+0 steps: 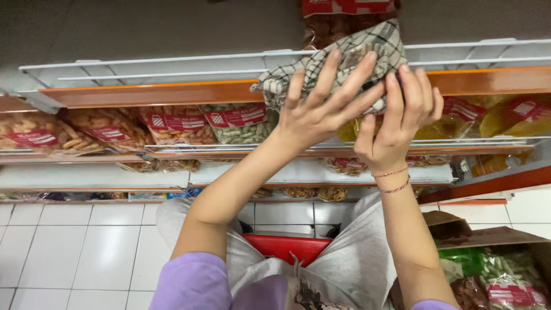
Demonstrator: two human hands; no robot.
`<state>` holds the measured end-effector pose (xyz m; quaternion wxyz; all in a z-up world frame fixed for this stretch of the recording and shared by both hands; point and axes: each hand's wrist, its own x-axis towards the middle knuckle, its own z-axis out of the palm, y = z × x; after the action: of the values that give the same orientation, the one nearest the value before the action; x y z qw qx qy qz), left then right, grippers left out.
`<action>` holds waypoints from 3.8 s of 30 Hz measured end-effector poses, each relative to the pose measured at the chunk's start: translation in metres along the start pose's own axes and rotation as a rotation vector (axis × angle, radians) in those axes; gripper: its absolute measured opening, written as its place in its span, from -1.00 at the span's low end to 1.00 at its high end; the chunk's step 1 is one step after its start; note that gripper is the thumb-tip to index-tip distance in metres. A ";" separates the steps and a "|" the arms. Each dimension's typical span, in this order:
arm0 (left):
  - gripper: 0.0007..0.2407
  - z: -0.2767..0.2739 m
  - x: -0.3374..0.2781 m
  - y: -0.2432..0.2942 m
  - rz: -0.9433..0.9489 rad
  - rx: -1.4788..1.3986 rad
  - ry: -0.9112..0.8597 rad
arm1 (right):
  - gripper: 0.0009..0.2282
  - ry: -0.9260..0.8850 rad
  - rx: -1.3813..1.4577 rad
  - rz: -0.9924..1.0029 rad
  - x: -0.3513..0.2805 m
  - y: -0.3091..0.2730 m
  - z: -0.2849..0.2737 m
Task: The person wipes the edges of retail shelves with a cloth and organizes bags of snack food from a cardboard box onto the shelves while sitting on the floor.
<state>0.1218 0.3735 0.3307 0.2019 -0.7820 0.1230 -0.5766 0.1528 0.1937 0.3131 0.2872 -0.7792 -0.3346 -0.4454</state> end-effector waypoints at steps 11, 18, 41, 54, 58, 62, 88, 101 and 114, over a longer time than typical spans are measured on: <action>-0.53 -0.054 -0.118 -0.117 -0.558 -0.034 -0.091 | -0.51 -0.131 0.133 -0.160 0.007 -0.042 0.039; -0.57 -0.047 -0.101 -0.084 -0.823 -0.114 0.042 | -0.50 -0.189 0.173 -0.193 0.013 -0.076 0.057; -0.60 -0.082 -0.167 -0.227 -1.028 -0.197 0.435 | -0.70 -0.044 0.086 -0.288 0.029 -0.163 0.110; -0.69 -0.105 -0.122 -0.174 -0.128 -0.156 -0.085 | -0.76 0.156 0.106 -0.274 0.000 -0.149 0.131; -0.72 -0.100 -0.148 -0.191 -0.108 -0.046 -0.078 | -0.82 0.206 0.097 -0.290 0.006 -0.156 0.126; -0.74 -0.114 -0.169 -0.220 -0.214 -0.016 -0.096 | -0.84 0.210 0.082 -0.289 0.011 -0.162 0.124; -0.57 -0.179 -0.197 -0.252 -0.567 -0.281 0.085 | -0.66 0.144 -0.038 -0.339 0.018 -0.151 0.124; -0.64 -0.092 -0.133 -0.180 -0.153 -0.045 -0.075 | -0.80 0.096 0.010 -0.226 0.008 -0.152 0.120; -0.64 -0.100 -0.110 -0.157 -0.187 -0.060 -0.151 | -0.72 0.057 -0.045 -0.259 -0.002 -0.135 0.083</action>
<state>-0.0128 0.5425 0.3341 0.1325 -0.8369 0.0511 -0.5286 0.0887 0.3374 0.2957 0.2191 -0.7226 -0.4141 -0.5083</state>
